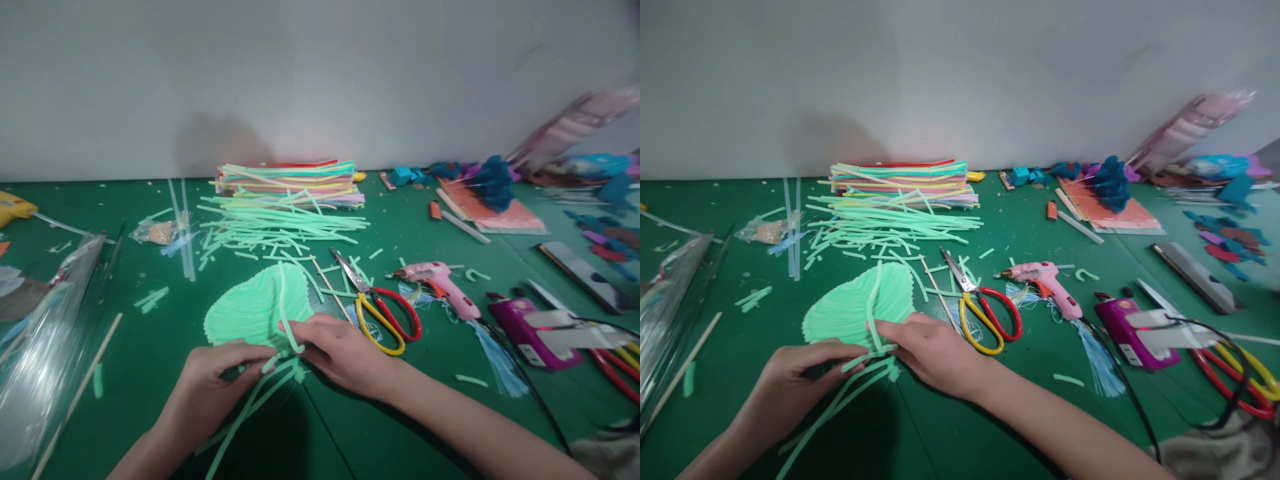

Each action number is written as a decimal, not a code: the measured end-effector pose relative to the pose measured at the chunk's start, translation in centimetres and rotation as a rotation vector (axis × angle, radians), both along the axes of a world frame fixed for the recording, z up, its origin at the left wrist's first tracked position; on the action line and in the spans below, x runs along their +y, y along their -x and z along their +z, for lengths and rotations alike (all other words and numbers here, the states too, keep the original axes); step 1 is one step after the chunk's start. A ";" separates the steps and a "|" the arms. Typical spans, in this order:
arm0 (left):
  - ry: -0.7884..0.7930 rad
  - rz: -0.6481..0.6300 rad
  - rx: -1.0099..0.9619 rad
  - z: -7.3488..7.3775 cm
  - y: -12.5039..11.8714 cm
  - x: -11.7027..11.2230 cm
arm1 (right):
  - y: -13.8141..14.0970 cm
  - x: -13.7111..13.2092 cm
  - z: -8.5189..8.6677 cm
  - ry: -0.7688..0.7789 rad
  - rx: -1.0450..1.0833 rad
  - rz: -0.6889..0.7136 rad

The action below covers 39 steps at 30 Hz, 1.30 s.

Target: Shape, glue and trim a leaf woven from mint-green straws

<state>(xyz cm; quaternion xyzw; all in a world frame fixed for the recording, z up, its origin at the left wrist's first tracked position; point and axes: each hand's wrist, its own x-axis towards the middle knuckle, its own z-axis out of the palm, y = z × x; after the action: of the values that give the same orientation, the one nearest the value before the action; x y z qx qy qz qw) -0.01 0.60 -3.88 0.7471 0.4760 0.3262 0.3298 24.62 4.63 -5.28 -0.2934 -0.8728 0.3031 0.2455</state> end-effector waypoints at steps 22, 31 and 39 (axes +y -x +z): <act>-0.114 -0.110 0.009 0.5 -3.7 1.9 | 0.2 -0.1 0.2 -0.016 0.024 -0.006; -0.001 -0.194 0.000 0.4 -3.9 2.0 | 0.1 0.0 0.9 0.031 -0.024 0.017; 0.172 -0.165 -0.012 0.8 -3.4 2.9 | 0.2 -1.5 1.8 -0.164 0.004 -0.189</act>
<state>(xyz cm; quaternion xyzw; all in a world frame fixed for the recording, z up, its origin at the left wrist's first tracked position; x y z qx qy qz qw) 3.39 3.55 -3.10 0.7507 0.4372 0.2605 0.4212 24.44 3.16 -3.52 -0.3525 -0.8627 0.2068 0.2980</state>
